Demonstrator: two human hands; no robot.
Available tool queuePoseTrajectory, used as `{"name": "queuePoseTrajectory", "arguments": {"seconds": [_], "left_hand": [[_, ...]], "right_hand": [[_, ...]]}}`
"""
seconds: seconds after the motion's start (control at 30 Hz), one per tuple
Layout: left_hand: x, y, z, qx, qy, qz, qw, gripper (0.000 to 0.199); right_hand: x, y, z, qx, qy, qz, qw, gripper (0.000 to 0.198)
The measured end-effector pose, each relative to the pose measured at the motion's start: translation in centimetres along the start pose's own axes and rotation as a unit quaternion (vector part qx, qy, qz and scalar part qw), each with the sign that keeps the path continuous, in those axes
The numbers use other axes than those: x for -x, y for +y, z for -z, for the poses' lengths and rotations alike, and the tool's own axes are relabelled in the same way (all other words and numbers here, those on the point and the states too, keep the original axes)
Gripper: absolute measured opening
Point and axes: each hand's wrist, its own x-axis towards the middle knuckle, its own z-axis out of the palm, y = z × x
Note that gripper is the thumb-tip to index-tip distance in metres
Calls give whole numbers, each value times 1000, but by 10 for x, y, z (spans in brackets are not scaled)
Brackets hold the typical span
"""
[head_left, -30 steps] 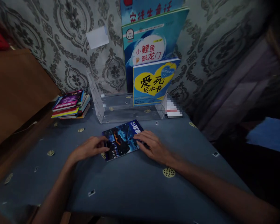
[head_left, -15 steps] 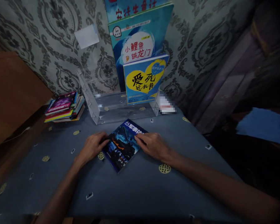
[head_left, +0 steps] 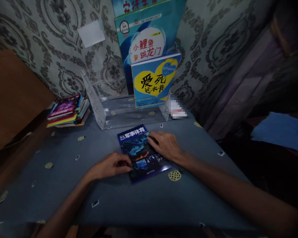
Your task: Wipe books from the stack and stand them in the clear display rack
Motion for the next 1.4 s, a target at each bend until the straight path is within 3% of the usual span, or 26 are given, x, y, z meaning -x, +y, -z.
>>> {"name": "queuePoseTrajectory", "arguments": {"seconds": [0.1,0.17,0.23,0.3,0.67,1.03,1.23,1.4], "left_hand": [[-2,-3,1,-47,21,-5,999,26],[-4,-7,3,-137,113,-2,984,23],[-5,-12,4,-240,227,0,944,19],[-7,-16,4,-299,287,-9,910,18],[-29,-13,-9,-317,270,-70,906,14],[-68,8,-25,-299,247,-135,912,14],[-71,1,-30,-238,277,-156,918,17],[-66,0,-31,-216,271,-132,929,11]], "right_hand": [[1,1,-1,-6,-11,-4,1000,25],[1,1,-2,-8,-14,-1,1000,25],[2,1,-2,-2,-12,3,1000,24],[3,1,-2,8,-8,1,1000,23],[29,24,1,2,34,17,999,25],[40,62,10,36,50,-65,996,31],[38,66,10,30,38,-85,995,31],[39,69,9,-2,47,-84,995,35]]}}
